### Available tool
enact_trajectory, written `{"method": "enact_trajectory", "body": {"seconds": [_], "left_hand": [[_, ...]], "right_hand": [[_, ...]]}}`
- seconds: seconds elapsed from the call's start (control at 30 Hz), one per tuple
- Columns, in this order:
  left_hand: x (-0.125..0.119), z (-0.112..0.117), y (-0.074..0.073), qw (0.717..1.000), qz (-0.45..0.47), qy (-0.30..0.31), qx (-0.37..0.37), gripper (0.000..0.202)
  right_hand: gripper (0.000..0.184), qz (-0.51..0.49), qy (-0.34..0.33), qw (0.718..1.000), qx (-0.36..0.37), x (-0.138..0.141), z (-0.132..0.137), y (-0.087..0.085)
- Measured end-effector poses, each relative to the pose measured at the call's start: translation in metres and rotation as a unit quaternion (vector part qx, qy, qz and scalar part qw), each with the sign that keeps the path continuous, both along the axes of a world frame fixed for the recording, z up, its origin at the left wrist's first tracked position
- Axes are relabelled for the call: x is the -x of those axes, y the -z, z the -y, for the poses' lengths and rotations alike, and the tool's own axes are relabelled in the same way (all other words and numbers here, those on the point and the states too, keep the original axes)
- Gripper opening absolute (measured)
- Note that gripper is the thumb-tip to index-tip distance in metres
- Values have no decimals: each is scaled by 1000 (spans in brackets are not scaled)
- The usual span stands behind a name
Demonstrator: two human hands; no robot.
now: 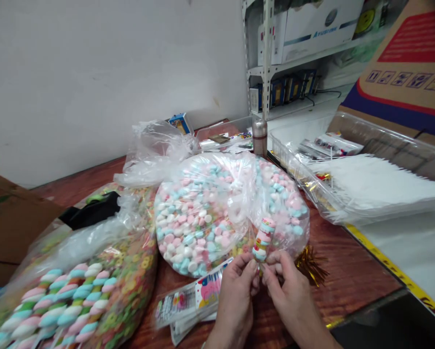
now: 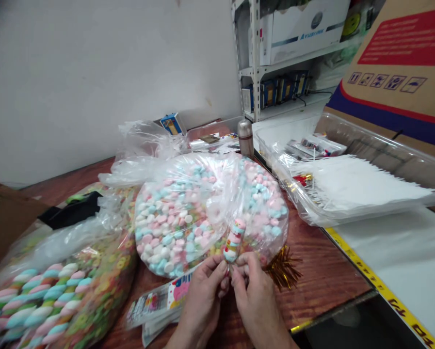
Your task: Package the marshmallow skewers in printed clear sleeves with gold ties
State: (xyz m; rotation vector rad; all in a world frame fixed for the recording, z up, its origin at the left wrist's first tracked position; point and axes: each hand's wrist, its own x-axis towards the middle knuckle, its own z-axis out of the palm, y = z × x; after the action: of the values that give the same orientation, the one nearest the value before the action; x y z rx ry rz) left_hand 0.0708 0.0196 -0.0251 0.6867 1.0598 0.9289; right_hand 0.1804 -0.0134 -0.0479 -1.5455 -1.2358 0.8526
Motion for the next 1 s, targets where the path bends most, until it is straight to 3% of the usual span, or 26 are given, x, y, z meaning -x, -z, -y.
{"method": "enact_trajectory", "body": {"seconds": [0.1, 0.17, 0.23, 0.3, 0.33, 0.37, 0.4, 0.53, 0.6, 0.83, 1.0], "left_hand": [[-1, 1, 3, 999, 28, 11, 10, 24], [4, 2, 5, 993, -76, 43, -77, 21], [11, 3, 7, 942, -226, 75, -238, 24], [17, 3, 8, 862, -330, 92, -374, 33], [18, 4, 9, 835, -355, 93, -409, 36], [19, 4, 9, 826, -368, 89, -418, 36], [18, 4, 8, 832, -371, 82, -405, 33], [10, 4, 3, 920, -298, 53, -248, 29], [7, 3, 0, 948, -246, 41, -196, 29], [7, 6, -3, 964, -183, 31, -192, 30], [13, 1, -11, 981, -50, 72, -173, 37]], "right_hand": [[15, 0, -32, 999, 12, -3, -1, 1], [18, 53, -43, 998, -12, -5, -2, 2], [25, 139, -38, 987, -70, -8, -3, 2], [25, 206, -44, 969, -126, -9, -4, 0], [25, 224, -55, 962, -145, -9, -4, -1], [25, 230, -67, 959, -155, -9, -4, -3], [26, 225, -79, 958, -156, -8, -4, -4], [23, 183, -84, 966, -163, -3, -3, -3], [19, 198, -62, 958, -196, -1, -3, 0], [17, 311, 1, 897, -313, -1, -7, 0], [18, 308, -31, 904, -296, -3, -4, -2]]}}
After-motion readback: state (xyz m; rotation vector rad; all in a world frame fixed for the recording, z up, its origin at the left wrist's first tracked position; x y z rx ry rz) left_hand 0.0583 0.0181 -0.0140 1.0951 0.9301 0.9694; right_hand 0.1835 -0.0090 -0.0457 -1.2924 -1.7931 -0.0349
